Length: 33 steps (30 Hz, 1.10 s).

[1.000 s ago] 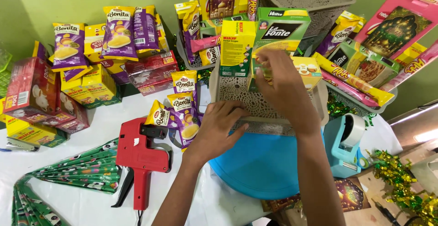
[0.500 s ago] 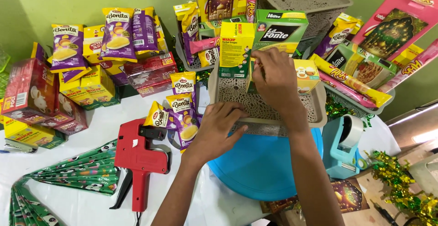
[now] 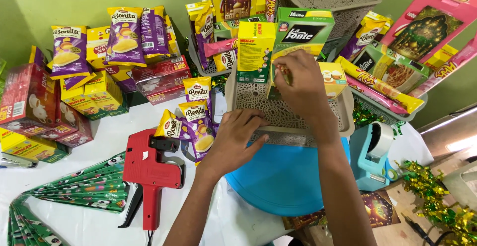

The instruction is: Assembling a gift hamper by arranging various snack boxes and packages into a basket

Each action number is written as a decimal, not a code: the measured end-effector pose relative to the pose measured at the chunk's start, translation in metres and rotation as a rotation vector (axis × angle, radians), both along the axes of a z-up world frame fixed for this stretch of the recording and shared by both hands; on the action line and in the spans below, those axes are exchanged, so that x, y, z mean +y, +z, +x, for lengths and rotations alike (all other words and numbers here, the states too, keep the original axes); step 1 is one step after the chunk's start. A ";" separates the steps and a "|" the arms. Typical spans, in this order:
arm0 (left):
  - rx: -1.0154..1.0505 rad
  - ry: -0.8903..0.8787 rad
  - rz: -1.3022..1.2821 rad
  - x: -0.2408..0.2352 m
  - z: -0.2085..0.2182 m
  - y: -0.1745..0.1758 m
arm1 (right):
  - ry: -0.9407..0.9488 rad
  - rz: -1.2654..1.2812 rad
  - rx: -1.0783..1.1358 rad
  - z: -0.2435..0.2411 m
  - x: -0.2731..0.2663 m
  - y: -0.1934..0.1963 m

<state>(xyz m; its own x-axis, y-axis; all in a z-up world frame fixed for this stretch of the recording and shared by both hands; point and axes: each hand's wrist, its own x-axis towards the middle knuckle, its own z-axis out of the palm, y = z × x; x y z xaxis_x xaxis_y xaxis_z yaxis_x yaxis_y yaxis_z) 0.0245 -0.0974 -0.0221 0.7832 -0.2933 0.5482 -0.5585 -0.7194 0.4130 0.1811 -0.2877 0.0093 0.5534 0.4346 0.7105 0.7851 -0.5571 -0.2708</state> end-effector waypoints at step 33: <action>0.163 -0.043 0.055 0.008 -0.014 0.022 | -0.069 -0.073 0.373 -0.100 -0.038 -0.009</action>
<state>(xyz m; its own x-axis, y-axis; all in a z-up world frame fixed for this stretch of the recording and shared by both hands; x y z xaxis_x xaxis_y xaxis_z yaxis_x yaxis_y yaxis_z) 0.0100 -0.0889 0.0000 0.8464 -0.3548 0.3973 -0.5184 -0.7200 0.4614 0.0810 -0.3259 0.0002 0.7980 0.4293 0.4231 0.5999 -0.6337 -0.4884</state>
